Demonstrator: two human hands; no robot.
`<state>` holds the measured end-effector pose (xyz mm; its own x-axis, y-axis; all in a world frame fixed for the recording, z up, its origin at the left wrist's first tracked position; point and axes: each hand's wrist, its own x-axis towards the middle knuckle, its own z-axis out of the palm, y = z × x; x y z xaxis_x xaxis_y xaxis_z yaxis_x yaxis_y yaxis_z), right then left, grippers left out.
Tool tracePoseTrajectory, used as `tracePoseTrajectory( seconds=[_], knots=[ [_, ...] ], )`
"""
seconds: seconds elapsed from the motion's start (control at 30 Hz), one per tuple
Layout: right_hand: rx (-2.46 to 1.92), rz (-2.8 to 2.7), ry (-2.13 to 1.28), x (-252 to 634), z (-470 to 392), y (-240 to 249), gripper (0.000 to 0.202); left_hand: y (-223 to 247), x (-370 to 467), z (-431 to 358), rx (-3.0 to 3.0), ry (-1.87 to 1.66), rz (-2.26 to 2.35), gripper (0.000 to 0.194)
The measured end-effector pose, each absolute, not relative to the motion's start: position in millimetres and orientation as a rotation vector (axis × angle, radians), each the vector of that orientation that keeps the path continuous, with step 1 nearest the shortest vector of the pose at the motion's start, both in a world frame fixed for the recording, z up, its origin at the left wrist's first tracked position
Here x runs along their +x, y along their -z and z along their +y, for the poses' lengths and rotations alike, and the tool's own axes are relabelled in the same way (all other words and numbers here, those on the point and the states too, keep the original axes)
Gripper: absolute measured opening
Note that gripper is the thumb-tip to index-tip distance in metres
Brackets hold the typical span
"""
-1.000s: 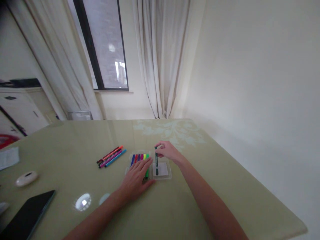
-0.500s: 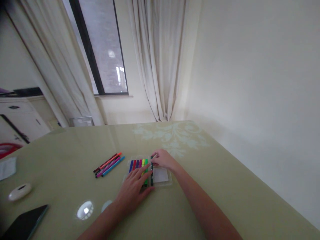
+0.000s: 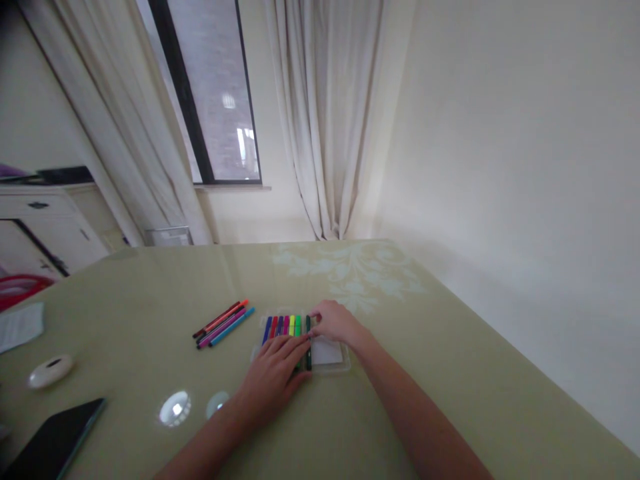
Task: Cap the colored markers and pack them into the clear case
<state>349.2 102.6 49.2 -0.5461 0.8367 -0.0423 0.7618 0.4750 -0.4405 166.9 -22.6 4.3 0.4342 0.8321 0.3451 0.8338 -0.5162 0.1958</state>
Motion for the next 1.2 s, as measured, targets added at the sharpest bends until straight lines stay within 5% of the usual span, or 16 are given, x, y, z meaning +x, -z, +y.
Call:
tracePoseTrajectory(
  seconds=[0.37, 0.8, 1.2],
  knots=[
    [-1.365, -2.485, -0.669, 354, 103, -58, 0.04, -9, 125, -12, -2.334, 0.879, -1.74, 0.031],
    [-1.253, -2.379, -0.746, 346, 96, -69, 0.039, 2, 49, 1, -1.921, 0.643, -2.214, 0.022],
    [-0.804, -1.774, -1.258, 313, 79, -75, 0.031, -27, 155, -17, -2.254, 2.103, -2.104, 0.034]
  ],
)
